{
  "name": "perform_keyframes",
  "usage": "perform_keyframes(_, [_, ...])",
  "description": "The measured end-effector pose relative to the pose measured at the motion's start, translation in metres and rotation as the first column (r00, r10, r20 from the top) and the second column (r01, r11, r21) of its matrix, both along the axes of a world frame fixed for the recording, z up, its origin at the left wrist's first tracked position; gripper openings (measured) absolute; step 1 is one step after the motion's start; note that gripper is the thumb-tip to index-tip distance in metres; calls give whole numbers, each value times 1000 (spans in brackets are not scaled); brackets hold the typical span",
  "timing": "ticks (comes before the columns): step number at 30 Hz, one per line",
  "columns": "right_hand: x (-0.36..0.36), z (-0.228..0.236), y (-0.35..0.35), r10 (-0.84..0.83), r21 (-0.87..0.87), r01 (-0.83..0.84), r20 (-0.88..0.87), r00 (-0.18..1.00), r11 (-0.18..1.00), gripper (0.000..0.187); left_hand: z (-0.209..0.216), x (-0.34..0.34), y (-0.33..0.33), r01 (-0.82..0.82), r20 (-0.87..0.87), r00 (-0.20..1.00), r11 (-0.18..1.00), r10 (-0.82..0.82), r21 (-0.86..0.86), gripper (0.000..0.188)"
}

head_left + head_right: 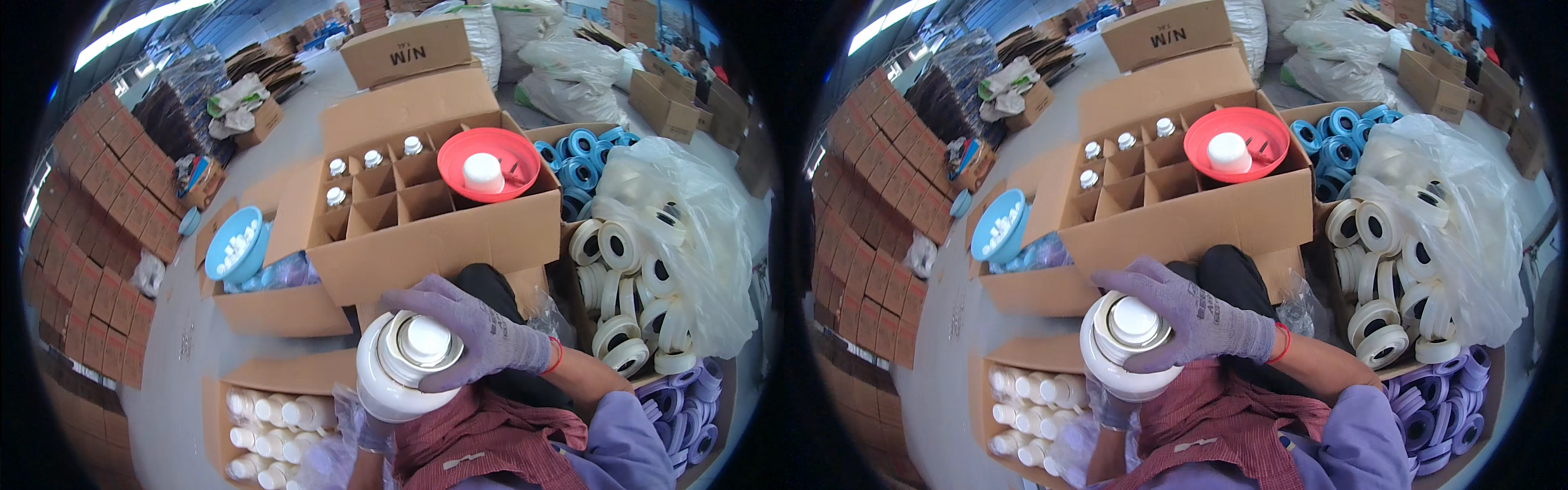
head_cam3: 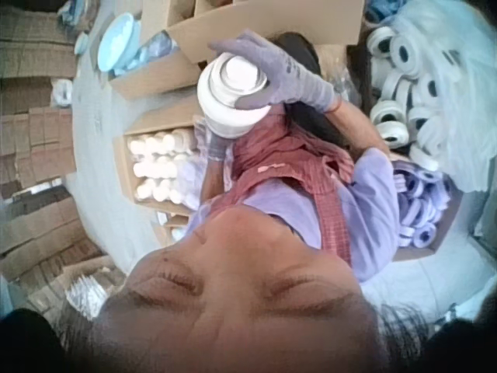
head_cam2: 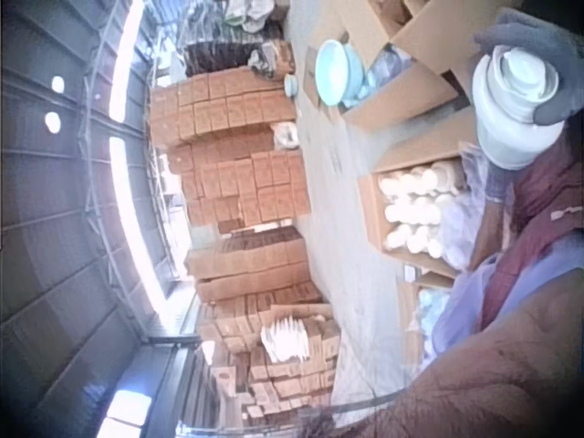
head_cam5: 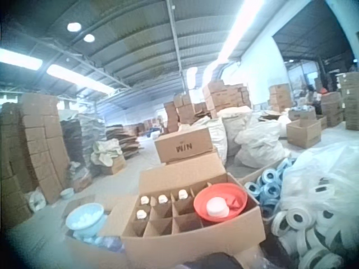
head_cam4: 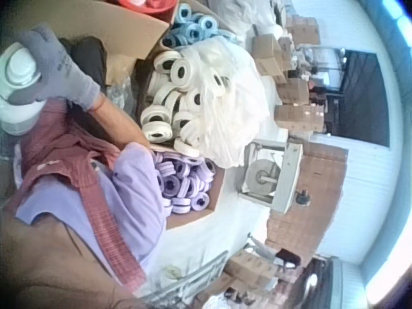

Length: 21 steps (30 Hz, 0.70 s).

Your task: The person assembles thermos flasks by inserting inner stainless steel bottles into colored outer shells and attaching lids. They handle multiple flasks one at a time, placing completed units into a cardboard box.

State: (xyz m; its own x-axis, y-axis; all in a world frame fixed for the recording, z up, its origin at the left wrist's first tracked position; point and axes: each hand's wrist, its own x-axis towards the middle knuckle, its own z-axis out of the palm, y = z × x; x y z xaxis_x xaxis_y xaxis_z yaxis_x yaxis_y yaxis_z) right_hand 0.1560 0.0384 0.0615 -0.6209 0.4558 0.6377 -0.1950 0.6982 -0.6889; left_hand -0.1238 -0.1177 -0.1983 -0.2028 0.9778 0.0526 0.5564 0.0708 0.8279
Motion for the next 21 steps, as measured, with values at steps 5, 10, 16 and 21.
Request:
perform_keyframes(5, [-3, 1, -4, -221, -88, 220, -2, 975, 972, 68, -13, 16, 3, 7, 21, 1000, 998, -6, -67, 44])
perform_keyframes(10, [-9, -8, -1, -190, 34, 197, -145, 971, 980, 64, 1, 4, 13, 86, -21, 996, 987, -90, -136, 39])
perform_keyframes(16, [22, -102, -18, -156, 14, 175, -393, 906, 984, 78, 138, -36, 91, 200, -297, 912, 940, -282, -278, 33])
perform_keyframes(21, [50, -185, -95, -333, -115, 348, 133, 933, 930, 57, 257, 38, 148, 399, -546, 736, 908, -400, -128, 28])
